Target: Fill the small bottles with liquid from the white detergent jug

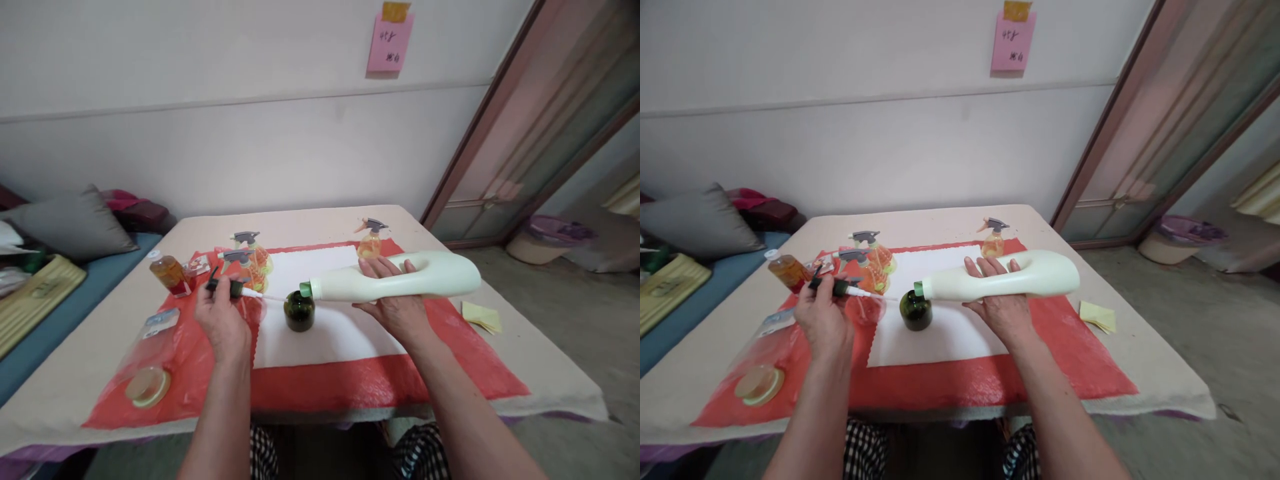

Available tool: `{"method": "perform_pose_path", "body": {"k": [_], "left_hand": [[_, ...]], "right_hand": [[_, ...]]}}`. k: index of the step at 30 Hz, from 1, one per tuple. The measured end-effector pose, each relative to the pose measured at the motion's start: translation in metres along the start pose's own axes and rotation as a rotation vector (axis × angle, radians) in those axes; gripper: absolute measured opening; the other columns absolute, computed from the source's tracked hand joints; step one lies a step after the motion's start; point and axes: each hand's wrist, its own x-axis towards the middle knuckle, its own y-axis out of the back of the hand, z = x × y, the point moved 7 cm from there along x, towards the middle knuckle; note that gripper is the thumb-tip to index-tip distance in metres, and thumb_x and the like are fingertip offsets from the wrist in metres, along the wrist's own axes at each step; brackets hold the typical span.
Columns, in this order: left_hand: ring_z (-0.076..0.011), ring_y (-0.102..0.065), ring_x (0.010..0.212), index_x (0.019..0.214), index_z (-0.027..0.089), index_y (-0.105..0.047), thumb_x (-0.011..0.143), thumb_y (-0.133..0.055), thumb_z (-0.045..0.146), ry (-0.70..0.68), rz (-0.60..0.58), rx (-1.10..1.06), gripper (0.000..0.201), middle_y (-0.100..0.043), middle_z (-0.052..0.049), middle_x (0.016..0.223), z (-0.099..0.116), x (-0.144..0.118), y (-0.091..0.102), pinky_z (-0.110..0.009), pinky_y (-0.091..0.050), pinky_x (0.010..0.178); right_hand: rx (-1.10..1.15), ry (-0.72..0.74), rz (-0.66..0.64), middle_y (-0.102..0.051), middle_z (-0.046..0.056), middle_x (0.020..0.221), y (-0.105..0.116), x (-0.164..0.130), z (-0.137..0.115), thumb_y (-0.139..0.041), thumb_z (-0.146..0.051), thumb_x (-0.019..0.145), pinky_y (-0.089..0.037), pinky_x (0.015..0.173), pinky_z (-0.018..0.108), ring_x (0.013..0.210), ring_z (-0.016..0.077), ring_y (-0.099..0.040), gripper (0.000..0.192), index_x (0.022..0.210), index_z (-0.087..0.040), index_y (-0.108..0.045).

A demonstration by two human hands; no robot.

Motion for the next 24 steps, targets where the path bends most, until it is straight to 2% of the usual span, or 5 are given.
{"method": "perform_pose_path", "body": {"k": [6, 10, 14, 18, 24], "left_hand": [[-0.0158, -0.069, 0.073, 0.081, 0.018, -0.062, 0.076, -0.075, 0.029, -0.009, 0.006, -0.014, 0.019, -0.072, -0.002, 0.079, -0.0002, 0.0012, 0.0014, -0.032, -0.056, 0.076], [-0.0166, -0.069, 0.076, 0.083, 0.017, -0.063, 0.076, -0.075, 0.03, -0.015, 0.008, -0.003, 0.019, -0.073, -0.003, 0.081, -0.0001, 0.0006, 0.0012, -0.033, -0.055, 0.077], [-0.0148, -0.068, 0.074, 0.082, 0.017, -0.065, 0.075, -0.075, 0.031, -0.014, 0.009, 0.004, 0.018, -0.074, -0.003, 0.081, 0.001, 0.0009, 0.0004, -0.028, -0.052, 0.072], [-0.014, -0.067, 0.071, 0.079, 0.016, -0.063, 0.074, -0.076, 0.03, 0.002, 0.016, -0.004, 0.019, -0.073, -0.003, 0.079, 0.0008, 0.0016, 0.0007, -0.026, -0.05, 0.068], [-0.0151, -0.068, 0.076, 0.083, 0.017, -0.064, 0.076, -0.074, 0.031, -0.017, 0.007, 0.02, 0.018, -0.073, -0.003, 0.082, 0.0011, 0.0011, 0.001, -0.029, -0.053, 0.075]], "right_hand": [[-0.006, 0.013, 0.017, -0.065, 0.016, 0.142, 0.0045, 0.0017, -0.0028, -0.069, -0.046, 0.094, -0.019, 0.123, 0.059, 0.133, 0.0349, -0.058, 0.093, 0.167, -0.022, -0.016], [-0.008, 0.015, 0.0, -0.064, 0.016, 0.143, 0.0047, 0.0021, -0.0033, -0.069, -0.046, 0.094, -0.02, 0.123, 0.06, 0.134, 0.0356, -0.057, 0.088, 0.165, -0.022, -0.022], [-0.023, 0.014, -0.021, -0.063, 0.017, 0.143, 0.0056, 0.0025, -0.0048, -0.07, -0.044, 0.094, -0.022, 0.122, 0.061, 0.136, 0.0363, -0.056, 0.083, 0.163, -0.021, -0.029], [-0.04, 0.005, -0.016, -0.063, 0.017, 0.144, 0.0076, 0.0028, -0.0058, -0.071, -0.044, 0.094, -0.022, 0.123, 0.06, 0.135, 0.0351, -0.057, 0.084, 0.163, -0.021, -0.029], [-0.039, 0.016, -0.026, -0.064, 0.017, 0.142, 0.0081, 0.0041, -0.0063, -0.071, -0.042, 0.093, -0.022, 0.122, 0.061, 0.135, 0.0362, -0.057, 0.083, 0.162, -0.021, -0.03]]}}
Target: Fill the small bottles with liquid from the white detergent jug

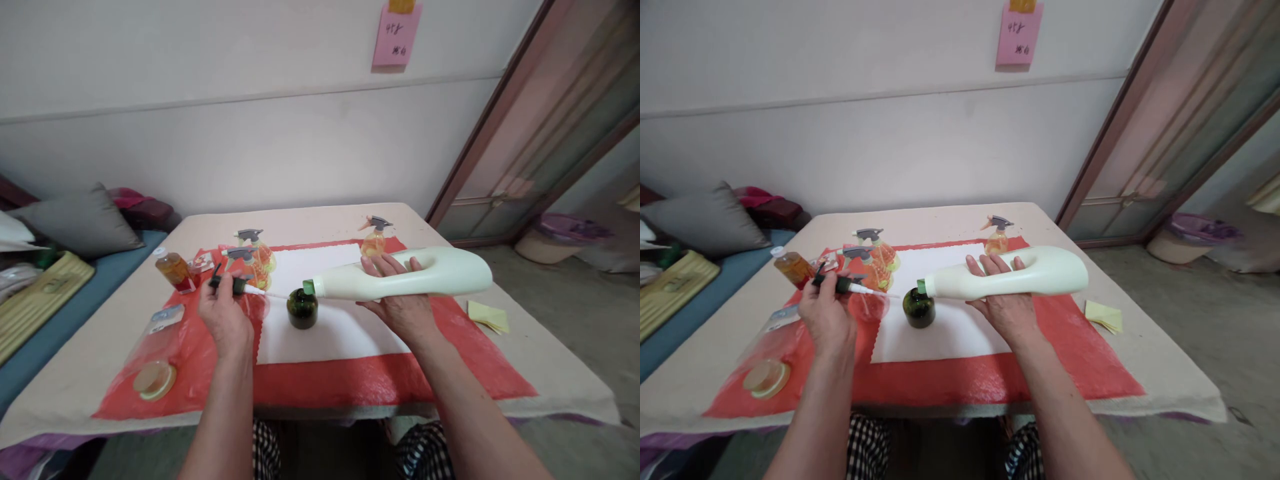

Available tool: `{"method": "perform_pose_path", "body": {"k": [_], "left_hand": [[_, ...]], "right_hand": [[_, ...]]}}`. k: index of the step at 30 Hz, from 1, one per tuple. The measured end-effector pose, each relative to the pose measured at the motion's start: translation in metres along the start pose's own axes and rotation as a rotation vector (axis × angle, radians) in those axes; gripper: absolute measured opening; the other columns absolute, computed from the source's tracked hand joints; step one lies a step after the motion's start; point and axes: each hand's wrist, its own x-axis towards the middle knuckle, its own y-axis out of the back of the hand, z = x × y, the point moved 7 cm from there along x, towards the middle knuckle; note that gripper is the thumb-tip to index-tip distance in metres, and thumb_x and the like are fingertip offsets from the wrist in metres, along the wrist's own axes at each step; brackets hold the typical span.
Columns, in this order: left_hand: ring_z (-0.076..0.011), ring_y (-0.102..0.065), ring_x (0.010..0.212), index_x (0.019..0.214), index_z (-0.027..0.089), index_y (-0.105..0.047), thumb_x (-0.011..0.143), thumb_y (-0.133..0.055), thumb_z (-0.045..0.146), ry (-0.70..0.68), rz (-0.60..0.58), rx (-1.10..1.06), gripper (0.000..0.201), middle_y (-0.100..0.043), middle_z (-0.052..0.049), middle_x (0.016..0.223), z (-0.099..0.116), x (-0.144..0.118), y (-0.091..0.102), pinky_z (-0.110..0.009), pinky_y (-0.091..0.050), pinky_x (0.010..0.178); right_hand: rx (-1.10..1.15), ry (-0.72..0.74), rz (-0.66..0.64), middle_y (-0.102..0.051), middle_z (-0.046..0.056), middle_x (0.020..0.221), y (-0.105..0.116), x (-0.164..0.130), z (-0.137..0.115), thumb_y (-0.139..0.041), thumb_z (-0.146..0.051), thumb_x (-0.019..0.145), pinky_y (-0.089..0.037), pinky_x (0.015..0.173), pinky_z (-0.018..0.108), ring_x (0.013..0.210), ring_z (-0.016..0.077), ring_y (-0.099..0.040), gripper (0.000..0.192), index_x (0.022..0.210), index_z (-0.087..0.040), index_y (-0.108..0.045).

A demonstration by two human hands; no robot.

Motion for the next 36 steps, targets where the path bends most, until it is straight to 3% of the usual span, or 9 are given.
{"method": "perform_pose_path", "body": {"k": [12, 21, 29, 36], "left_hand": [[-0.0156, -0.07, 0.076, 0.085, 0.018, -0.061, 0.079, -0.073, 0.031, -0.007, -0.02, 0.011, 0.019, -0.072, -0.002, 0.083, -0.0009, 0.0004, 0.0002, -0.033, -0.057, 0.078], [-0.0137, -0.068, 0.075, 0.084, 0.018, -0.062, 0.078, -0.074, 0.031, -0.016, -0.021, 0.012, 0.019, -0.072, -0.002, 0.083, 0.0007, 0.0002, 0.0, -0.028, -0.054, 0.074], [-0.0135, -0.067, 0.071, 0.082, 0.017, -0.062, 0.076, -0.076, 0.028, -0.006, 0.002, -0.024, 0.019, -0.072, -0.002, 0.079, 0.0002, 0.0017, 0.0012, -0.027, -0.054, 0.07], [-0.0139, -0.068, 0.074, 0.086, 0.018, -0.062, 0.079, -0.074, 0.029, -0.013, -0.012, -0.005, 0.018, -0.072, -0.002, 0.082, -0.0011, 0.0022, 0.0015, -0.029, -0.056, 0.074]], "right_hand": [[-0.002, 0.031, 0.054, -0.066, 0.018, 0.138, 0.0039, 0.0008, -0.0005, -0.068, -0.043, 0.095, -0.023, 0.121, 0.06, 0.133, 0.0358, -0.059, 0.078, 0.161, -0.019, -0.032], [0.012, -0.017, 0.008, -0.063, 0.015, 0.143, 0.0056, 0.0009, -0.0005, -0.067, -0.04, 0.096, -0.028, 0.121, 0.058, 0.137, 0.0341, -0.055, 0.088, 0.167, -0.025, -0.018], [0.039, -0.024, -0.014, -0.063, 0.016, 0.143, 0.0075, 0.0024, -0.0003, -0.069, -0.04, 0.095, -0.023, 0.122, 0.059, 0.137, 0.035, -0.055, 0.082, 0.164, -0.022, -0.027], [0.018, -0.011, 0.007, -0.064, 0.015, 0.142, 0.0063, 0.0017, -0.0003, -0.071, -0.041, 0.094, -0.023, 0.122, 0.059, 0.136, 0.0345, -0.056, 0.085, 0.164, -0.022, -0.026]]}}
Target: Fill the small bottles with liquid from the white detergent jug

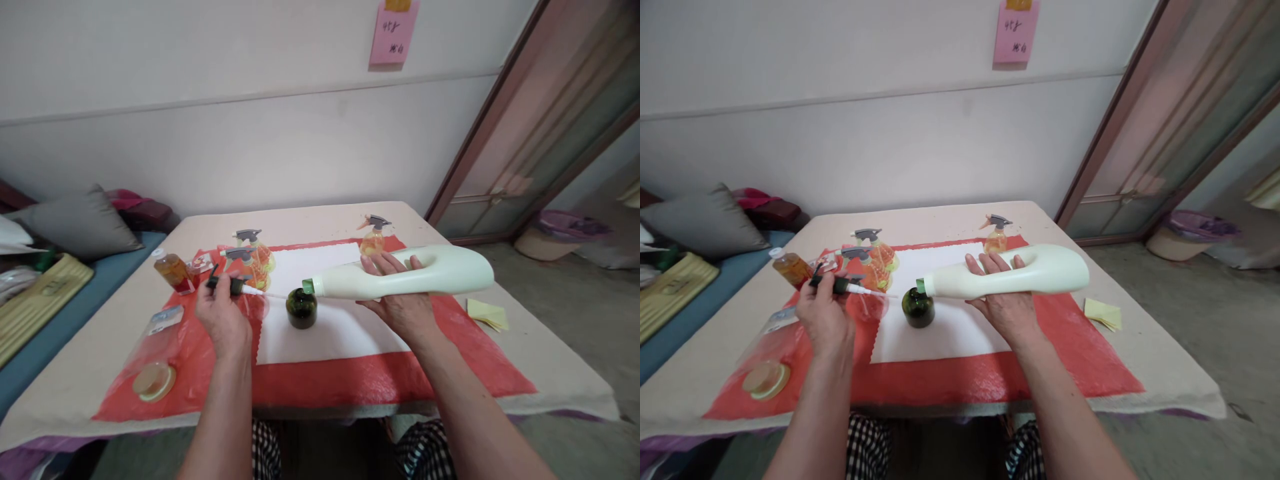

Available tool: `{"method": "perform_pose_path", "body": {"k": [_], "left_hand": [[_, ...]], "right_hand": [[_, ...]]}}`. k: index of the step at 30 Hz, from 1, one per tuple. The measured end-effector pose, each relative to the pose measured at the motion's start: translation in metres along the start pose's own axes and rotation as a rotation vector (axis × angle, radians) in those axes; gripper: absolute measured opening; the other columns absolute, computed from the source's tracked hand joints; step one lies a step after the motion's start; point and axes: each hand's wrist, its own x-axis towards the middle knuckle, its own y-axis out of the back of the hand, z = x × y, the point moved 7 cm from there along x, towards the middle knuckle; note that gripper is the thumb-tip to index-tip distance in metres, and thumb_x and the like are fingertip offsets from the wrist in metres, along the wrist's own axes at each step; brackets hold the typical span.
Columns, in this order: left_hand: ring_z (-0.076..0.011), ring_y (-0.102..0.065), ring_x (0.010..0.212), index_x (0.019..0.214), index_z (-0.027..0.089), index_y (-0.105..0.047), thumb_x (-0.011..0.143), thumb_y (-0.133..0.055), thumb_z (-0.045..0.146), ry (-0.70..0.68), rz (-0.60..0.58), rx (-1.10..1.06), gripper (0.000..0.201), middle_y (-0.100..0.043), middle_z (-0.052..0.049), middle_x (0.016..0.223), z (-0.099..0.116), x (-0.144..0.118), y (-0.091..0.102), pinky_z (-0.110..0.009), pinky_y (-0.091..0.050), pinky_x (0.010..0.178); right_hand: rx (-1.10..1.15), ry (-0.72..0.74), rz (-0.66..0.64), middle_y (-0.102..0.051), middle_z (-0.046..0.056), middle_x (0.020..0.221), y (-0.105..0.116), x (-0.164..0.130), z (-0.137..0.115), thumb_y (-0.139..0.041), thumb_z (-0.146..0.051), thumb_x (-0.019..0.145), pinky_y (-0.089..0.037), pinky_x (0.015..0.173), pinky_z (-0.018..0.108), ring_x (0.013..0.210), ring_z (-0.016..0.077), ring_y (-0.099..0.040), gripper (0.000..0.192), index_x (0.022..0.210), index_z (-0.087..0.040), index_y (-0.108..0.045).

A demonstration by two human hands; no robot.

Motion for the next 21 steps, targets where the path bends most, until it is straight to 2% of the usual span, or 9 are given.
{"method": "perform_pose_path", "body": {"k": [11, 17, 21], "left_hand": [[-0.0146, -0.07, 0.076, 0.085, 0.018, -0.062, 0.078, -0.073, 0.029, 0.005, 0.001, 0.015, 0.017, -0.072, -0.002, 0.082, 0.001, -0.0013, -0.0007, -0.03, -0.056, 0.076], [-0.0145, -0.07, 0.075, 0.083, 0.018, -0.062, 0.076, -0.075, 0.029, 0.013, 0.002, -0.001, 0.019, -0.072, -0.002, 0.081, -0.0005, -0.0018, -0.0014, -0.03, -0.056, 0.075], [-0.014, -0.069, 0.074, 0.082, 0.018, -0.062, 0.076, -0.076, 0.03, 0.014, 0.005, -0.004, 0.02, -0.073, -0.002, 0.081, 0.0003, -0.002, -0.0017, -0.029, -0.055, 0.074]], "right_hand": [[-0.019, 0.006, 0.009, -0.065, 0.017, 0.142, -0.0002, -0.0001, 0.0001, -0.067, -0.038, 0.097, -0.022, 0.123, 0.061, 0.136, 0.0358, -0.056, 0.081, 0.164, -0.021, -0.025], [-0.021, 0.01, 0.014, -0.065, 0.017, 0.142, 0.0005, -0.0002, -0.0003, -0.068, -0.04, 0.096, -0.022, 0.123, 0.061, 0.136, 0.0357, -0.057, 0.079, 0.162, -0.019, -0.03], [-0.006, -0.005, -0.011, -0.064, 0.016, 0.143, -0.0007, -0.0003, 0.0006, -0.068, -0.039, 0.096, -0.023, 0.123, 0.061, 0.138, 0.0354, -0.054, 0.082, 0.164, -0.022, -0.026]]}}
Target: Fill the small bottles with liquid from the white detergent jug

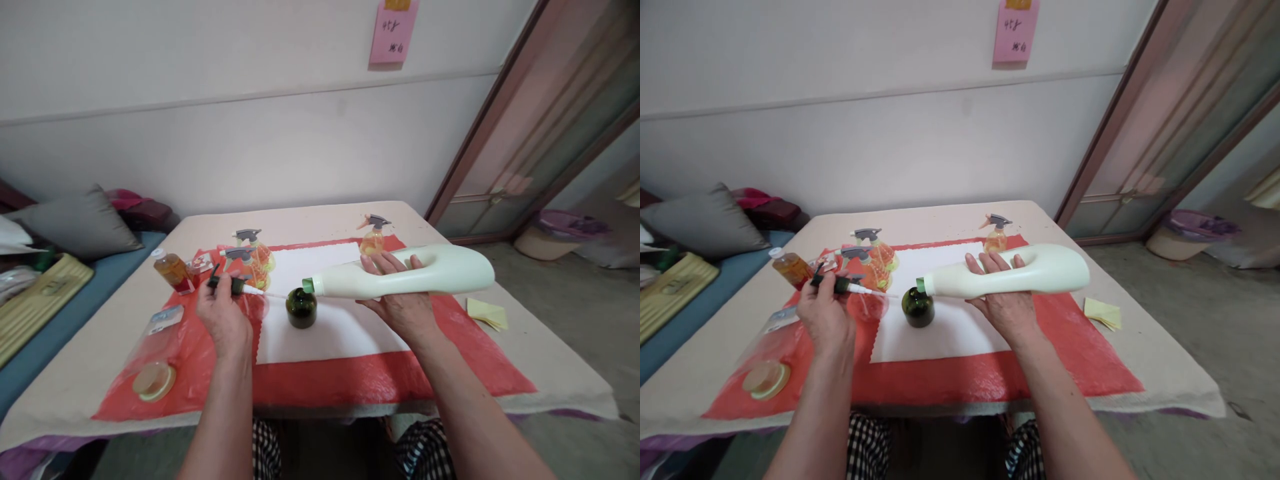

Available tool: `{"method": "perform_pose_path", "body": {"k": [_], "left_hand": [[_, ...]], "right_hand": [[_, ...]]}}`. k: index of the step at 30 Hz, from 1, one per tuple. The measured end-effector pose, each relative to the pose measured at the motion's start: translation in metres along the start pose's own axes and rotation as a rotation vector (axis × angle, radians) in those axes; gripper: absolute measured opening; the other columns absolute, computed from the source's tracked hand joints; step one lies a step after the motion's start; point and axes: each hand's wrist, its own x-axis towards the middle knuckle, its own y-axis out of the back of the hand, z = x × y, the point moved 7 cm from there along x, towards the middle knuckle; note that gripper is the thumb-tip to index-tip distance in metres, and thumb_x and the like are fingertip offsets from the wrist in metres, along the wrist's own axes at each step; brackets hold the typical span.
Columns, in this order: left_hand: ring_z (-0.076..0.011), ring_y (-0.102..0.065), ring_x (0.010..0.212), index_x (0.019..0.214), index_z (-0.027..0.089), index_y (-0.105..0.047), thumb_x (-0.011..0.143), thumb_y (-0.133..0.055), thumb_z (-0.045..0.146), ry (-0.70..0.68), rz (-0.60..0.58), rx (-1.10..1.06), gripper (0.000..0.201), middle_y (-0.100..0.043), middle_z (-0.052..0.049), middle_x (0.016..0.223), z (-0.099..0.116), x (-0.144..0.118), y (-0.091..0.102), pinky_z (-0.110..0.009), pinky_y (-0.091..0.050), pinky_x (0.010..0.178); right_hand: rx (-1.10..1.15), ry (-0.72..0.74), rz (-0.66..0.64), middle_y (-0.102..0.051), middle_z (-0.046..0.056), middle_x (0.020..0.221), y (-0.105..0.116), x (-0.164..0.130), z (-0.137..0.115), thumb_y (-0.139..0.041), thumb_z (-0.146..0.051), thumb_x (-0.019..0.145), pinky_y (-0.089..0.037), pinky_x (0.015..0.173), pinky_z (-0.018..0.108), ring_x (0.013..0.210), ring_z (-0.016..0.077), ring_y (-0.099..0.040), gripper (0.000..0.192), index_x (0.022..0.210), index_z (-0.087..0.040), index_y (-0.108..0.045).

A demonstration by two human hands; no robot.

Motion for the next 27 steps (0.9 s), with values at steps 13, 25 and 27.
{"method": "perform_pose_path", "body": {"k": [13, 25, 27], "left_hand": [[-0.0151, -0.069, 0.077, 0.084, 0.018, -0.062, 0.077, -0.074, 0.029, -0.021, 0.0, 0.015, 0.018, -0.071, -0.001, 0.082, 0.0006, 0.0013, 0.0005, -0.032, -0.057, 0.079], [-0.0148, -0.068, 0.075, 0.082, 0.018, -0.062, 0.075, -0.075, 0.028, -0.02, -0.001, -0.008, 0.017, -0.069, -0.001, 0.08, 0.0026, 0.001, 0.0, -0.033, -0.058, 0.079], [-0.0152, -0.069, 0.076, 0.082, 0.018, -0.061, 0.075, -0.075, 0.028, -0.022, -0.005, -0.005, 0.018, -0.069, -0.001, 0.08, 0.0027, 0.0009, 0.0, -0.033, -0.058, 0.078]], "right_hand": [[-0.007, -0.004, -0.015, -0.06, 0.017, 0.147, -0.0018, -0.001, -0.0012, -0.066, -0.041, 0.097, -0.028, 0.121, 0.059, 0.139, 0.0358, -0.053, 0.084, 0.166, -0.022, -0.022], [-0.011, 0.015, 0.006, -0.064, 0.016, 0.143, -0.0009, 0.0001, -0.0016, -0.067, -0.039, 0.096, -0.022, 0.122, 0.06, 0.137, 0.035, -0.056, 0.077, 0.162, -0.02, -0.03], [-0.013, 0.016, 0.007, -0.064, 0.017, 0.142, -0.0009, 0.0002, -0.0016, -0.067, -0.039, 0.096, -0.022, 0.123, 0.06, 0.136, 0.0349, -0.056, 0.075, 0.16, -0.02, -0.033]]}}
